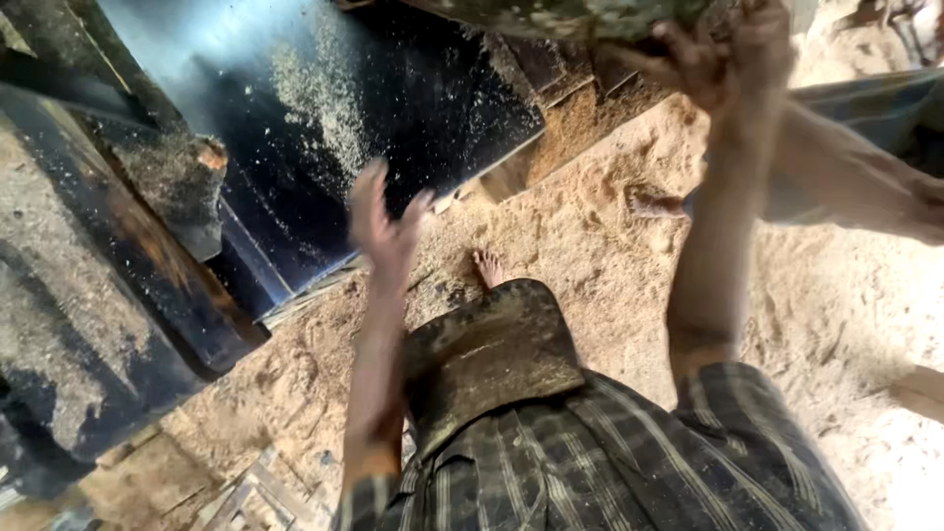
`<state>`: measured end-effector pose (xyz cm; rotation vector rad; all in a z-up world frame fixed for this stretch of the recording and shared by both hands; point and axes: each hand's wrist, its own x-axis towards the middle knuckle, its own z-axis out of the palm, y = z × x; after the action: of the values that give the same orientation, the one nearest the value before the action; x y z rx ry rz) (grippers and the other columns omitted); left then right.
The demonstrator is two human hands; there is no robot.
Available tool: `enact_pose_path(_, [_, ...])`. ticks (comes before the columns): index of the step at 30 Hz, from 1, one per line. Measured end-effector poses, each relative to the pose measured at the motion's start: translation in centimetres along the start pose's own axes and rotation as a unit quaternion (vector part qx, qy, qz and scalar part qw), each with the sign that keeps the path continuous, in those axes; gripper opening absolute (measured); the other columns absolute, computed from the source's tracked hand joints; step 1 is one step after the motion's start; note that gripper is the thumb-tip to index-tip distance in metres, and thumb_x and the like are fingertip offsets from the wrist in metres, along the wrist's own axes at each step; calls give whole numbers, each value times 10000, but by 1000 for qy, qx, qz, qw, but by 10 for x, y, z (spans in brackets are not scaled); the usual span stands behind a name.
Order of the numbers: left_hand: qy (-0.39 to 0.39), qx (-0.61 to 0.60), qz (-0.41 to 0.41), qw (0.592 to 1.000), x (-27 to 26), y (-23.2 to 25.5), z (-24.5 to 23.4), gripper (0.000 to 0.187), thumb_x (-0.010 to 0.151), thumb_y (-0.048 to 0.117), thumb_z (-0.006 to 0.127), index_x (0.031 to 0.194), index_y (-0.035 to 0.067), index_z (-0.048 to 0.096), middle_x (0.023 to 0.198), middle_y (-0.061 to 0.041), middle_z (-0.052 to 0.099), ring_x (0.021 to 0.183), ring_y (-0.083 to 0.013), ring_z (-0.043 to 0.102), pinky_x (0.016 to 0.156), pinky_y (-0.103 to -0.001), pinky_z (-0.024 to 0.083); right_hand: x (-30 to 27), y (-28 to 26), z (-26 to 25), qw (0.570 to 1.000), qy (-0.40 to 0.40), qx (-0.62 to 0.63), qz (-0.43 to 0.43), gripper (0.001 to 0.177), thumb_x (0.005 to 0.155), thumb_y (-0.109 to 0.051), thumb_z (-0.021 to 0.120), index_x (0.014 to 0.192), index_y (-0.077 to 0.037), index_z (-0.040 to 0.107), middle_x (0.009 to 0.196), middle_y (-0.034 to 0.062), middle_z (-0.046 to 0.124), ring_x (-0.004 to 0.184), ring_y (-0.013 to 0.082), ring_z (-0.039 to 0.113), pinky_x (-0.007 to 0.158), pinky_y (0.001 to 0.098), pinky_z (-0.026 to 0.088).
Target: The person feeds wood logs into a stationary industrial saw to cut them into sections, using their hands to guide the wood and remove the sliced portions.
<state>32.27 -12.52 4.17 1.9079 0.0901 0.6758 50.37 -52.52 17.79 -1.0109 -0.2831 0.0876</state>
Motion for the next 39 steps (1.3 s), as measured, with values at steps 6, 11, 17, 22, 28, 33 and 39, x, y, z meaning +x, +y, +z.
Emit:
enact_pose_path(6, [-166,172,175,955,149,21,161,725,1096,644,454,1631,161,376,1700,-141,342,1595,-356,274,1318,-592,228,7,91,-83,866,104,-459,168,601,1091,-495,599,1540,-112,483,1567,119,562,1362,289,620,1054,381,544])
enact_pose_path(11, [-419,398,60,814,144,27,209,624,1148,660,293,1545,224,497,1654,-10,456,1636,-241,275,1380,-573,55,-59,138,-53,840,71,-287,454,998,770,-825,514,1530,-182,448,1555,142,525,1372,451,515,962,689,530])
enact_pose_path(17, [-299,398,105,861,91,-1,170,735,990,706,274,1555,250,394,1659,-22,363,1550,-279,229,1224,-633,-5,-126,166,20,910,70,52,406,1126,804,-640,727,1617,-68,197,1650,235,289,1394,505,421,1065,623,507])
enact_pose_path(22, [-214,149,0,965,16,15,81,788,1060,705,232,1648,180,229,1700,-150,295,1520,-347,341,1189,-645,264,-141,140,103,917,11,-185,354,1009,820,-411,816,1551,31,279,1351,345,589,1146,439,655,849,474,619])
enact_pose_path(28, [-183,-200,-449,851,-137,3,-19,716,1111,548,352,1692,135,425,1123,-236,693,989,-287,640,995,-589,615,-190,156,78,799,-140,-397,430,982,875,-564,726,1581,0,341,1327,318,587,1100,416,657,851,469,608])
enact_pose_path(33, [-96,-235,-506,824,-156,-4,-60,945,946,477,618,1674,156,108,1631,-133,246,1333,-325,484,1133,-639,391,-186,240,59,873,-94,-213,430,1318,718,-841,633,1671,-120,77,1633,280,226,1401,451,426,1114,649,435])
enact_pose_path(39, [-101,-254,-437,857,-174,52,-85,1267,646,480,865,1576,83,102,1464,-237,472,1281,-399,596,1041,-570,570,-279,270,169,865,-100,-44,491,1377,665,-852,680,1635,-42,132,1619,340,316,1462,517,382,1126,713,400])
